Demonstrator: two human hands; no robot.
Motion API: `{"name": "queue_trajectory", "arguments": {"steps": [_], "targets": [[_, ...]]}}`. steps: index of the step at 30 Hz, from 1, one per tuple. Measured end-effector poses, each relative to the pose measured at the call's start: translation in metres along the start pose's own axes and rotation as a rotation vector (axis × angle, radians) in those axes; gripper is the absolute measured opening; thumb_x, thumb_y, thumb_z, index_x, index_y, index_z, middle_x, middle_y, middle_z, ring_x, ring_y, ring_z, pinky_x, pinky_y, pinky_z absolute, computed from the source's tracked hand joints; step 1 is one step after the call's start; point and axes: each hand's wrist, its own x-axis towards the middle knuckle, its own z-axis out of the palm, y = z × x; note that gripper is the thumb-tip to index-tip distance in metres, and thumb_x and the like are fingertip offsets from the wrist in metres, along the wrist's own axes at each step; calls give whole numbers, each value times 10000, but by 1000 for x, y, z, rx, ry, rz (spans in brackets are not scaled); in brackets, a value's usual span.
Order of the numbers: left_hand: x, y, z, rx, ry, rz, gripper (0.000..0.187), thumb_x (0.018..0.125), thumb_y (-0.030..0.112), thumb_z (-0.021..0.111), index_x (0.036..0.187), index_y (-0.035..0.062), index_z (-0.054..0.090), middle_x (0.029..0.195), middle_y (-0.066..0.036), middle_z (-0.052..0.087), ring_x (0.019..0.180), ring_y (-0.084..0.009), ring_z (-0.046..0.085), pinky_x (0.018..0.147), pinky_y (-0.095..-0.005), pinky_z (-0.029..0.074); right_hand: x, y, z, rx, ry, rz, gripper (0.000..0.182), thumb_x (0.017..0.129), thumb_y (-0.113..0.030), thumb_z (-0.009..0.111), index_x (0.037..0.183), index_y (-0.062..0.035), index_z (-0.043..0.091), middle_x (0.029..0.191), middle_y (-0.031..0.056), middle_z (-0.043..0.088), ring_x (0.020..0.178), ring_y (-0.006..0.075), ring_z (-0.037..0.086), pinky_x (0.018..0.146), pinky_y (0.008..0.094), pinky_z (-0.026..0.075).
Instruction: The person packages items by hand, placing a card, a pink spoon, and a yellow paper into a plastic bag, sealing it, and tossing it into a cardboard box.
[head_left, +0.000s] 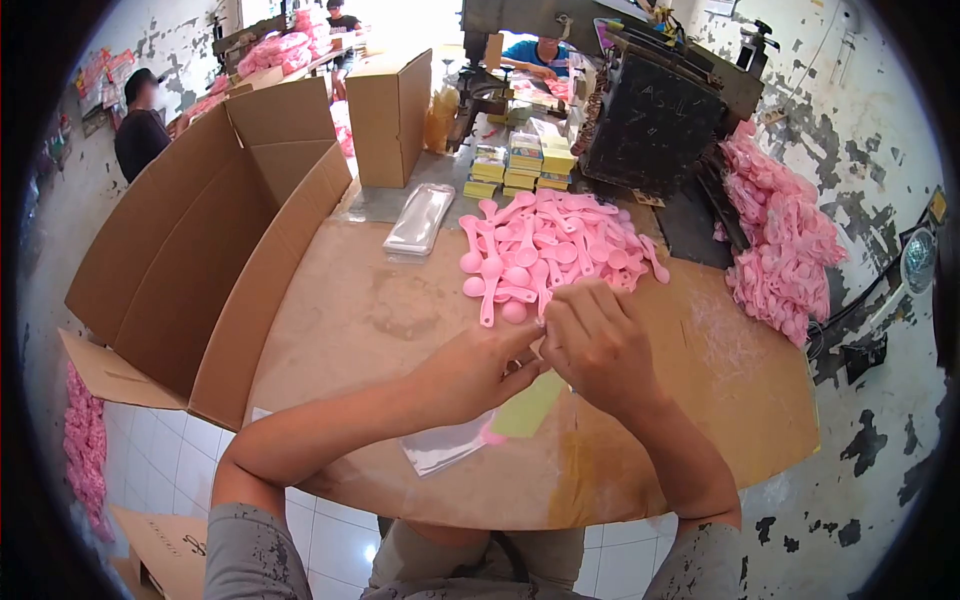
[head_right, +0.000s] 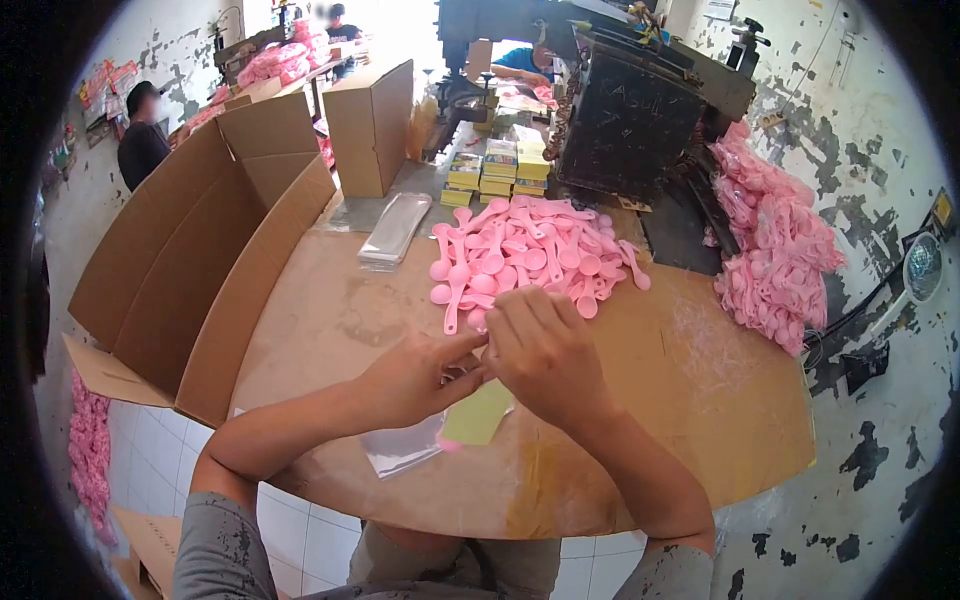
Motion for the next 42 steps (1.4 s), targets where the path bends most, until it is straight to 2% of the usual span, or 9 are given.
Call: {"name": "queue_trajectory", "arguments": {"steps": [10, 14, 19, 25, 28, 34, 37, 39, 42], "targets": [[10, -29, -17, -610, -67, -241, 351, 1060, 80, 588, 1397, -19, 570, 1133, -109, 753, 1044, -155, 722, 890, -307, 571, -124, 176, -96, 1187, -397, 1032, 199, 907, -14, 611, 1104, -3, 592, 929, 119, 621, 916, 191, 613, 777, 346, 478], [13, -42, -11, -660, -36, -194, 365, 1051, 75, 604, 1399, -29, 560, 1196, -133, 732, 1084, -159, 713, 932, -308, 576, -218, 235, -79, -234, -298, 758, 457, 862, 41, 597, 1314, -10, 559, 1199, 219, 630, 1154, 356, 599, 1007, 440, 461], [14, -42, -4, -640, 3, -235, 363, 1050, 92, 615, 1387, -35, 570, 1178, -124, 740, 1079, -149, 713, 929, -293, 575, -122, 135, -81, -523, -153, 549, 474, 875, 60, 585, 1345, -5, 589, 1242, 242, 660, 1182, 392, 625, 1029, 449, 488], [11, -34, -8, -663, 20, -188, 303, 1056, 120, 618, 1315, -36, 636, 1072, -93, 768, 973, -95, 710, 836, -268, 576, -64, 144, -78, 726, -551, 749, 247, 945, -83, 658, 1171, 10, 691, 1083, 135, 746, 1073, 299, 704, 914, 419, 547], [12, -34, -14, -625, 50, -174, 282, 1047, 131, 637, 1275, -34, 664, 1067, -90, 766, 956, -85, 703, 813, -264, 570, -120, 238, -65, 1137, -356, 1041, 267, 954, -98, 668, 1195, 15, 683, 1107, 132, 742, 1056, 247, 717, 903, 381, 548], [13, -42, -14, -574, 126, -227, 236, 1022, 165, 684, 1148, -33, 707, 925, -38, 753, 820, -57, 675, 687, -247, 539, -136, 220, -71, -79, -118, 636, 370, 940, -42, 637, 1305, 6, 614, 1289, 171, 664, 1202, 268, 651, 973, 386, 512], [14, -37, -17, -512, 111, -279, 246, 1023, 185, 687, 1145, -28, 708, 902, -31, 753, 804, -52, 676, 661, -243, 537, -84, 177, -84, 482, -295, 1002, 407, 917, -65, 650, 1319, -11, 610, 1349, 190, 625, 1282, 321, 584, 1032, 420, 474], [13, -40, -12, -536, 125, -264, 256, 1022, 201, 691, 1142, -24, 709, 897, -30, 754, 787, -46, 671, 642, -231, 529, -78, 149, -56, 51, -255, 692, 369, 921, -103, 691, 1276, -15, 644, 1287, 172, 644, 1234, 299, 605, 1025, 397, 472], [12, -40, -9, -568, 172, -255, 268, 1022, 241, 697, 1122, -6, 721, 896, -17, 755, 762, -35, 663, 634, -216, 530, -23, 69, -34, 442, -315, 331, 364, 923, -151, 750, 1246, -9, 660, 1233, 127, 655, 1192, 247, 616, 998, 380, 481]]}}
